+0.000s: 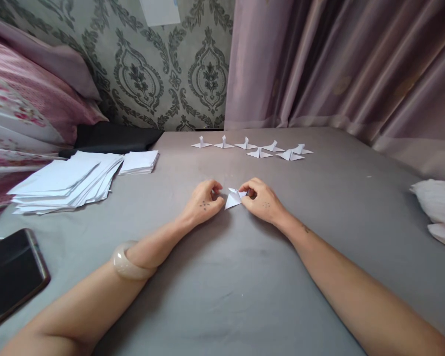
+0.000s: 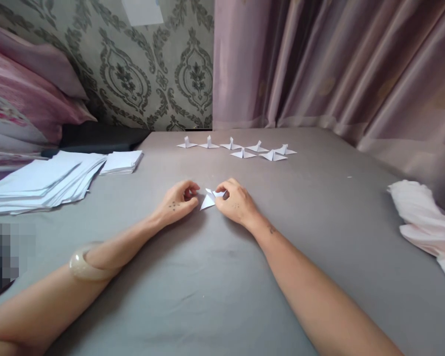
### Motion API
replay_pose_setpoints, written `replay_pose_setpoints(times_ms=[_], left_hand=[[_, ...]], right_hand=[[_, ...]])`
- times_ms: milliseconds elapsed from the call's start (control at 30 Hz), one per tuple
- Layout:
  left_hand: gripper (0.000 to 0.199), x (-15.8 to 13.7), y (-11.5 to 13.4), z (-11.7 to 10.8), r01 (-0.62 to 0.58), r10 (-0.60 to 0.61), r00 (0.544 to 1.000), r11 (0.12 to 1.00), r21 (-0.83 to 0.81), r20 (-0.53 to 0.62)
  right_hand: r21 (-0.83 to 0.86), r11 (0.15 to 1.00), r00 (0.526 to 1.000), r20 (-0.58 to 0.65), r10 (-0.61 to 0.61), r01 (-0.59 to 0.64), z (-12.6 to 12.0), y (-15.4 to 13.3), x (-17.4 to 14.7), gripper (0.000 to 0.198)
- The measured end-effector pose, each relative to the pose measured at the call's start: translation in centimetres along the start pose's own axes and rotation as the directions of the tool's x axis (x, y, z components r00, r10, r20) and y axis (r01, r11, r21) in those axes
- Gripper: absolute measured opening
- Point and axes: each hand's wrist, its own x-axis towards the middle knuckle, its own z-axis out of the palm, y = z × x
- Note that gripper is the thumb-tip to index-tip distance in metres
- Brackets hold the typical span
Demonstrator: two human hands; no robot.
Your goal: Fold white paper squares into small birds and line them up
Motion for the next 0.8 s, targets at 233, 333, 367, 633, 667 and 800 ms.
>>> replay_pose_setpoints(times_ms=[233, 333, 367, 633, 667, 800], left_hand=[[0.031, 0.3, -0.8, 0.3, -0.23, 0.233, 0.972, 0.969, -0.088, 0.027], [0.018, 0.4, -0.6, 0.4, -0.265, 0.267, 0.964, 0.958, -0.11, 0.009], [0.014, 0.4, -0.6, 0.4, -0.251, 0.252, 0.968, 0.961, -0.117, -0.002], [0.006, 0.4, -0.6, 0.4, -0.183, 0.178, 0.983, 0.976, -0.119, -0.052], [0.006, 0.4, -0.5, 0.4, -0.181, 0.176, 0.983, 0.976, -0.12, -0.049], [0.007, 0.3, -0.4, 0.4, -0.171, 0.166, 0.985, 0.98, -0.099, -0.055]], right_hand=[[-0.117, 0.985, 0.988, 0.105, -0.117, 0.129, 0.3, -0.4, -0.3, 0.007], [-0.07, 0.981, 0.975, 0.138, -0.173, 0.183, 0.7, -0.5, 0.3, 0.01], [-0.062, 0.98, 0.974, 0.14, -0.178, 0.188, 0.8, -0.6, 0.4, 0.011], [0.085, 0.992, 0.996, -0.001, -0.09, 0.09, 1.0, -0.8, 0.0, 0.014], [0.096, 0.991, 0.996, -0.033, -0.088, 0.091, 0.9, -0.9, -0.1, 0.014], [0.117, 0.987, 0.991, -0.079, -0.103, 0.112, 0.9, -1.7, -0.1, 0.016]])
